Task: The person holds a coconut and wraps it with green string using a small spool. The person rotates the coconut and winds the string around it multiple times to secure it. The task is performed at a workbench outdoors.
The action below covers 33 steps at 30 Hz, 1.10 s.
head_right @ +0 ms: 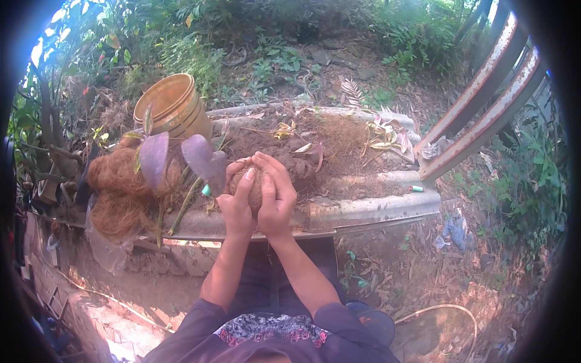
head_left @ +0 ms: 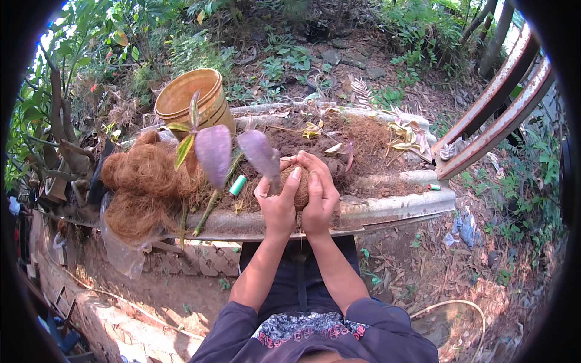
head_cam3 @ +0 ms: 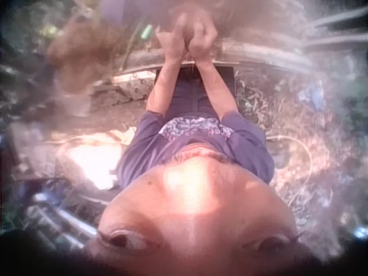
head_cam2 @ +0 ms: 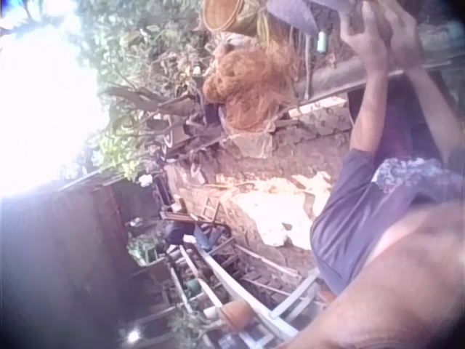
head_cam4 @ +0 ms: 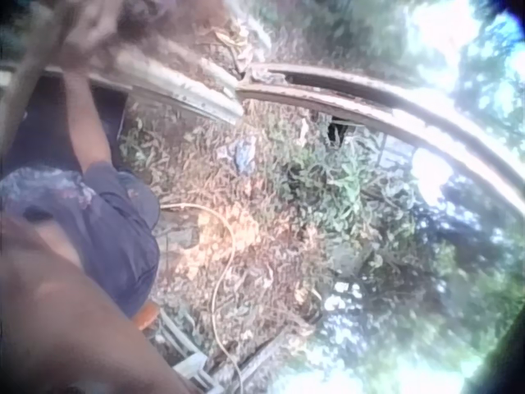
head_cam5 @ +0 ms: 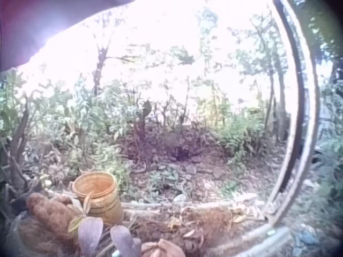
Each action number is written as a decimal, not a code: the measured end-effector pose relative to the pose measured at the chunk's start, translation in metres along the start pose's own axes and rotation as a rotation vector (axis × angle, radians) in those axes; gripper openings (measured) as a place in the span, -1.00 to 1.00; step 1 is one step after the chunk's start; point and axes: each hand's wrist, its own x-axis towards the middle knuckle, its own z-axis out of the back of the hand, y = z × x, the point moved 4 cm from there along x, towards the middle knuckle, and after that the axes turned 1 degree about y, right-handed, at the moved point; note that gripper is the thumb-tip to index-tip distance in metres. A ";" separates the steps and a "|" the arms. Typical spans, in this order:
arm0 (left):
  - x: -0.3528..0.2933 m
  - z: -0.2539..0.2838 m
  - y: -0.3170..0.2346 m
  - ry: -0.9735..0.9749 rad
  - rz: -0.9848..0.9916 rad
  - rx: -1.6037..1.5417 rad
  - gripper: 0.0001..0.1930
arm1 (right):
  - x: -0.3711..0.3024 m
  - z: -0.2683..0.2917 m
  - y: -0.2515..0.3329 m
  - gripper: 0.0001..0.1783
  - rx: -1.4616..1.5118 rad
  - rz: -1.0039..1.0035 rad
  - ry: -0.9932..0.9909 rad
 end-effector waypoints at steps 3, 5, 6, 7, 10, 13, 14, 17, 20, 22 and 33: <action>-0.004 0.001 0.005 -0.028 -0.030 0.084 -0.76 | -0.004 -0.004 -0.012 -0.62 0.265 -0.207 -0.159; -0.004 -0.001 0.004 -0.011 0.047 0.016 -0.72 | -0.005 -0.005 -0.012 -0.55 0.245 -0.226 -0.127; -0.004 0.000 0.006 -0.009 0.045 -0.023 -0.71 | -0.007 -0.005 -0.014 -0.52 0.243 -0.211 -0.112; -0.004 0.001 0.007 -0.008 0.043 -0.062 -0.70 | -0.007 -0.006 -0.014 -0.49 0.242 -0.196 -0.097; -0.003 -0.001 0.002 -0.032 0.018 -0.286 -0.77 | -0.009 -0.006 -0.020 -0.31 0.820 -0.318 -0.286; -0.001 -0.003 -0.001 -0.007 0.116 -0.449 -0.77 | -0.009 -0.006 -0.015 -0.22 0.901 -0.276 -0.153; -0.001 -0.007 0.001 -0.031 0.096 -0.310 -0.77 | -0.009 -0.009 -0.009 -0.20 0.742 -0.207 -0.107; -0.004 -0.002 0.000 0.006 -0.139 0.139 -0.81 | -0.010 -0.002 -0.014 -0.19 0.246 -0.008 -0.026; -0.008 -0.002 -0.004 0.014 -0.226 0.344 -0.82 | -0.005 -0.001 0.001 -0.43 0.058 0.076 -0.062; -0.009 -0.004 -0.004 0.078 -0.242 0.336 -0.80 | -0.005 -0.002 0.002 -0.72 0.147 0.003 -0.139; -0.003 -0.009 -0.007 0.132 -0.078 0.234 -0.71 | -0.001 -0.006 0.005 -0.58 0.081 -0.086 -0.216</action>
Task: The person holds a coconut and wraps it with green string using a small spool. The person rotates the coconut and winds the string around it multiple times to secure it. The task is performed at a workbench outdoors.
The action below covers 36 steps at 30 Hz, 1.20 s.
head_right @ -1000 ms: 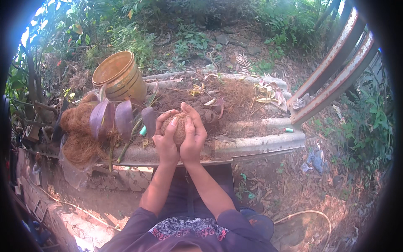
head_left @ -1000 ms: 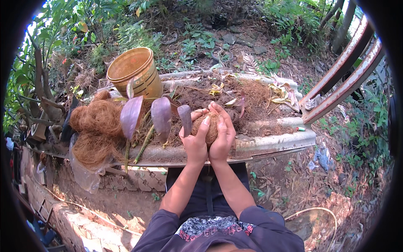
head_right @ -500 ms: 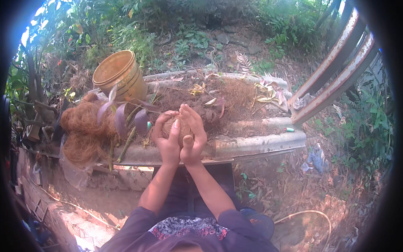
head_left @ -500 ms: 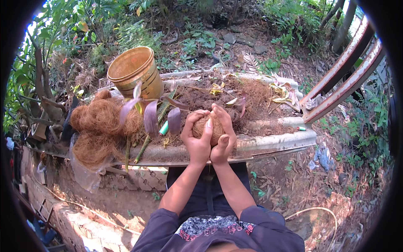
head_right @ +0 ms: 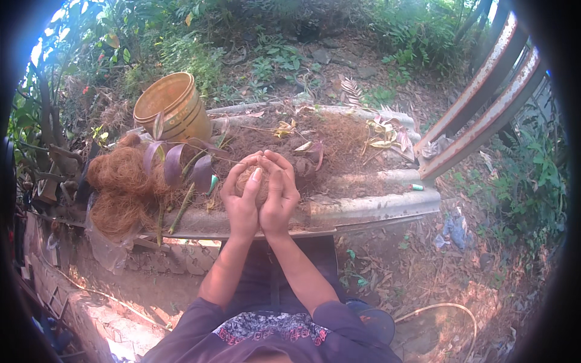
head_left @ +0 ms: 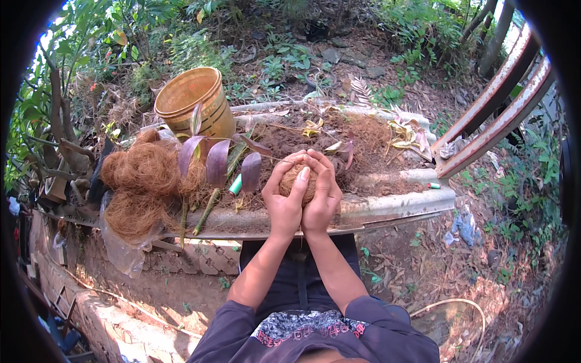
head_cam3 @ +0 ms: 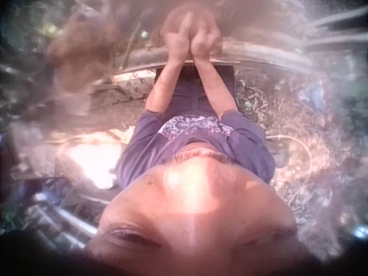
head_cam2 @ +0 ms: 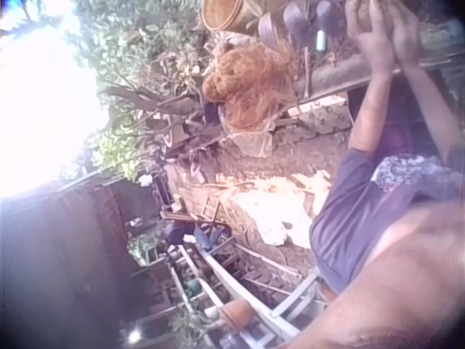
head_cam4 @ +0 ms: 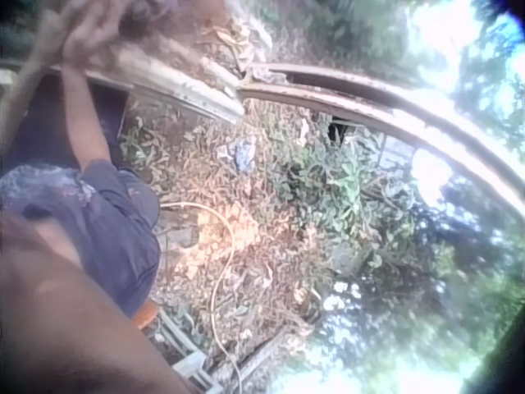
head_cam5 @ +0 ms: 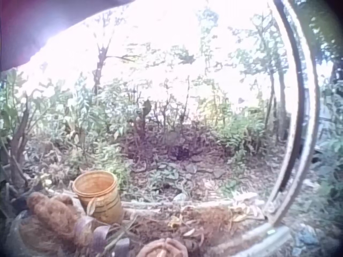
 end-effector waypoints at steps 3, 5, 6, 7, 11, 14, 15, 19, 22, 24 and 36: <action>0.003 -0.005 -0.008 -0.031 0.018 -0.034 -0.75 | -0.002 0.007 -0.011 -0.61 0.130 -0.083 0.028; 0.003 -0.005 -0.007 -0.058 0.038 -0.029 -0.77 | -0.003 0.007 -0.011 -0.63 0.055 -0.099 0.014; 0.002 -0.003 -0.004 -0.064 0.049 -0.018 -0.77 | -0.003 0.006 -0.011 -0.64 0.017 -0.107 0.009; 0.002 -0.001 -0.001 -0.068 0.060 -0.006 -0.77 | -0.002 0.006 -0.013 -0.66 0.106 -0.164 0.011; 0.002 0.012 0.017 -0.163 0.043 -0.057 -0.78 | 0.000 0.004 -0.019 -0.62 0.293 -0.324 0.040; 0.003 0.013 0.014 -0.179 0.034 -0.040 -0.78 | 0.002 0.016 0.004 -0.46 -0.228 0.265 0.090; 0.003 0.011 0.015 -0.145 0.163 -0.264 -0.76 | 0.003 0.021 0.002 -0.30 -0.305 0.329 0.095; 0.000 0.003 0.016 -0.043 0.406 -0.690 -0.72 | 0.006 0.022 -0.017 -0.23 0.305 0.052 0.030; -0.006 -0.001 0.012 -0.056 0.236 -0.316 -0.75 | -0.005 0.012 -0.007 -0.21 0.134 0.164 0.244; -0.006 -0.002 0.001 -0.133 0.087 -0.193 -0.80 | -0.001 0.011 -0.002 -0.36 0.050 0.166 0.205; -0.003 0.002 -0.006 -0.116 -0.018 0.056 -0.81 | 0.004 -0.003 0.015 -0.53 0.018 0.104 0.210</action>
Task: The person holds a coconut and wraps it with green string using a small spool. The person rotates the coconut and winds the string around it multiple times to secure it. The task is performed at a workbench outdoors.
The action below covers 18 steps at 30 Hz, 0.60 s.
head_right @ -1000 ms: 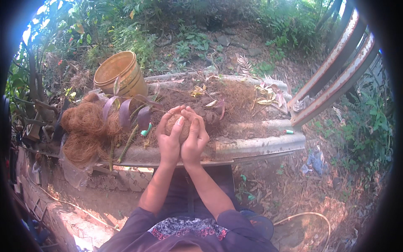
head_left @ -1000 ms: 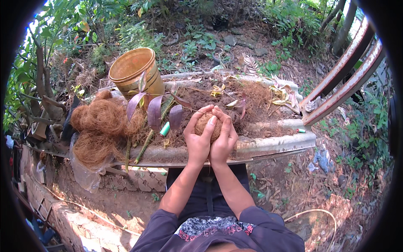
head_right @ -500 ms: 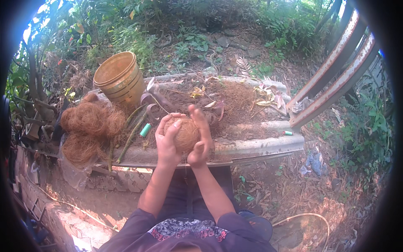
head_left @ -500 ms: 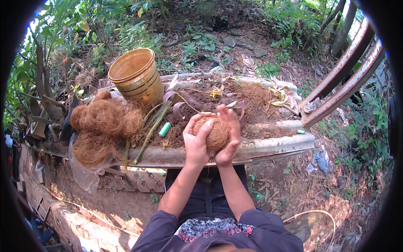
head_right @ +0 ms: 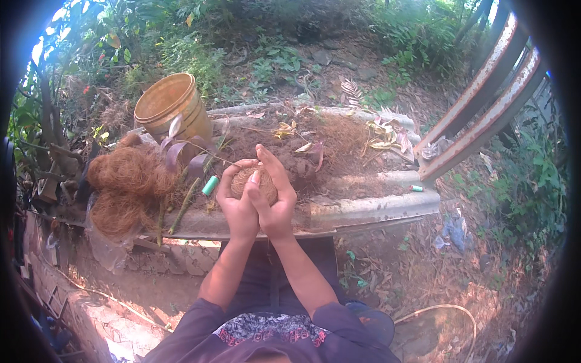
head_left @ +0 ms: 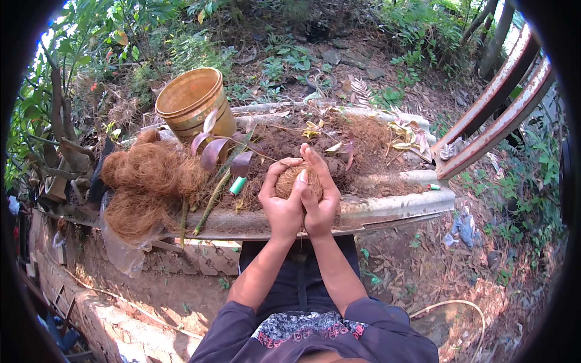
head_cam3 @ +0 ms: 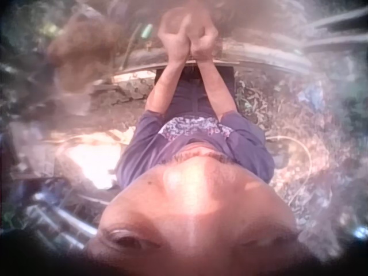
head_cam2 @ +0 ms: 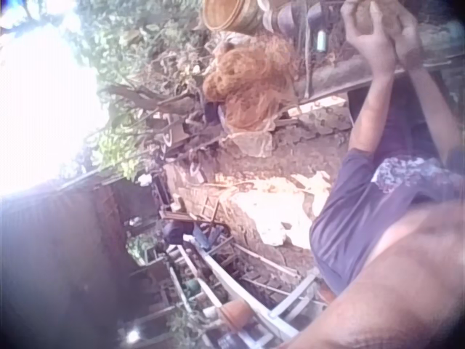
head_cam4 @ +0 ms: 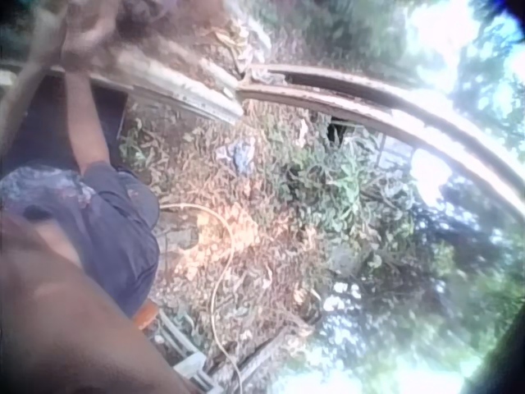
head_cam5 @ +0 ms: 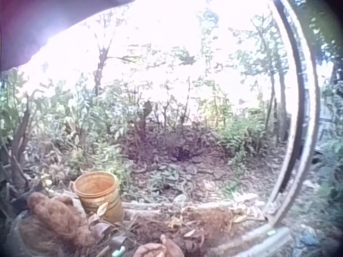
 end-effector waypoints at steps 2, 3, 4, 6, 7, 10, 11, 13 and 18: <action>-0.004 -0.003 -0.003 0.015 -0.020 0.011 -0.80 | -0.005 0.006 -0.009 -0.55 -0.020 -0.097 -0.009; -0.005 -0.003 -0.001 0.020 -0.043 0.011 -0.80 | -0.004 0.009 -0.014 -0.60 0.129 -0.199 -0.038; -0.006 -0.003 0.001 0.025 -0.067 0.012 -0.79 | -0.004 0.009 -0.017 -0.61 0.221 -0.266 -0.066; -0.006 -0.001 0.003 0.007 -0.067 -0.014 -0.79 | -0.006 0.009 -0.021 -0.63 0.403 -0.403 -0.121; -0.006 0.000 0.004 0.001 -0.086 -0.010 -0.80 | -0.005 0.008 -0.023 -0.63 0.433 -0.395 -0.126; -0.005 0.001 0.009 -0.002 -0.017 -0.104 -0.80 | -0.004 0.005 -0.022 -0.62 0.558 -0.467 -0.155; -0.005 0.002 0.012 -0.001 0.027 -0.154 -0.80 | -0.003 0.005 -0.021 -0.61 0.522 -0.466 -0.148; -0.004 0.004 0.016 -0.015 0.120 -0.264 -0.80 | -0.002 0.006 -0.020 -0.61 0.459 -0.464 -0.134; -0.003 0.002 0.011 0.030 0.229 -0.382 -0.76 | -0.007 0.005 -0.013 -0.58 0.156 -0.155 -0.010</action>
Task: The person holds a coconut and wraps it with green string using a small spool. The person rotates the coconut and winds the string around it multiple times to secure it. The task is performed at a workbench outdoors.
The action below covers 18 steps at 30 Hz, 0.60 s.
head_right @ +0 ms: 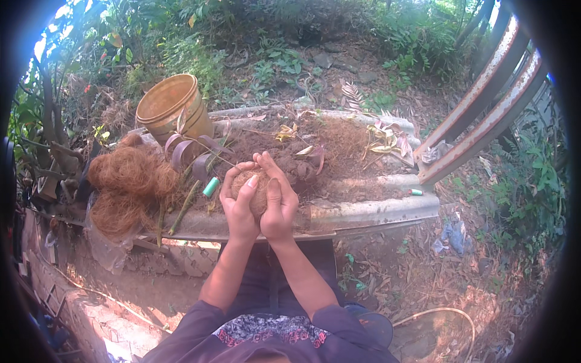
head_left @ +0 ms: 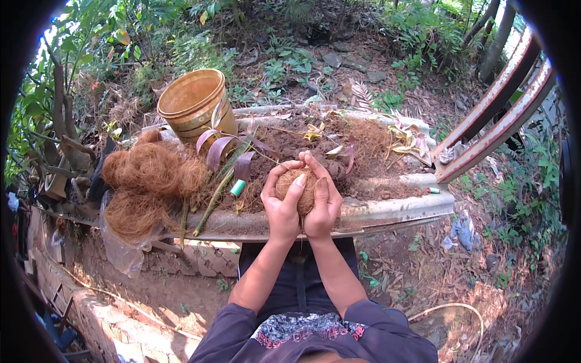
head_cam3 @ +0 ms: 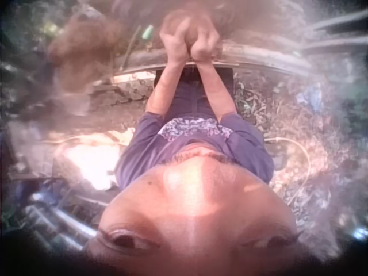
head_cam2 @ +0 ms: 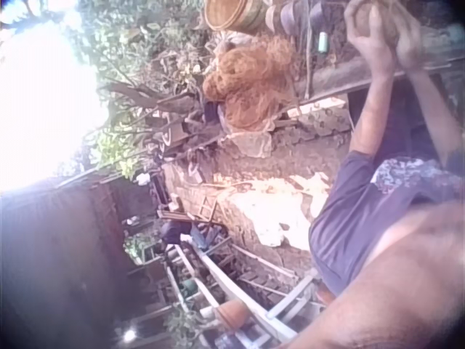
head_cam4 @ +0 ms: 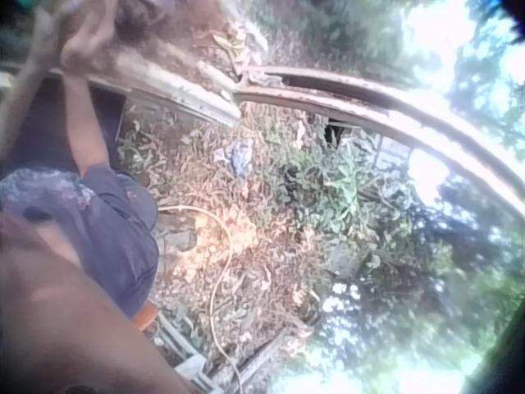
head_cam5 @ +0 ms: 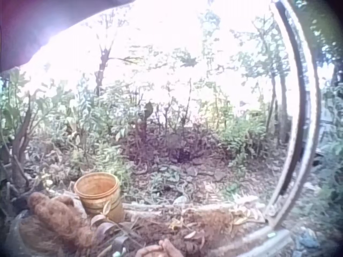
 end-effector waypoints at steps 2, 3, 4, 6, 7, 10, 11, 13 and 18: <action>0.004 -0.006 -0.011 0.108 -0.207 0.294 -0.70 | 0.001 0.005 -0.004 -0.57 -0.102 0.040 -0.040; 0.005 -0.009 -0.016 0.162 -0.310 0.440 -0.67 | 0.001 0.007 -0.010 -0.59 0.019 -0.067 -0.147; 0.007 -0.009 -0.017 0.190 -0.349 0.494 -0.66 | 0.002 0.009 -0.016 -0.61 0.211 -0.177 -0.173; 0.009 -0.007 -0.017 0.247 -0.429 0.599 -0.62 | 0.004 0.012 -0.026 -0.63 0.595 -0.394 -0.219; 0.010 -0.006 -0.015 0.266 -0.482 0.617 -0.66 | 0.002 0.008 -0.026 -0.66 0.606 -0.518 -0.238; 0.007 -0.009 -0.009 0.204 -0.372 0.532 -0.72 | 0.004 0.008 -0.029 -0.63 0.432 -0.431 -0.224; 0.006 -0.005 0.000 0.106 -0.314 0.439 -0.76 | 0.002 0.006 -0.028 -0.61 0.282 -0.376 -0.296; 0.005 0.000 0.002 0.008 -0.206 0.345 -0.77 | 0.005 0.000 -0.023 -0.57 0.336 -0.355 -0.304; 0.007 -0.007 -0.003 -0.044 -0.170 0.282 -0.79 | 0.001 -0.005 -0.011 -0.45 -0.034 0.107 -0.152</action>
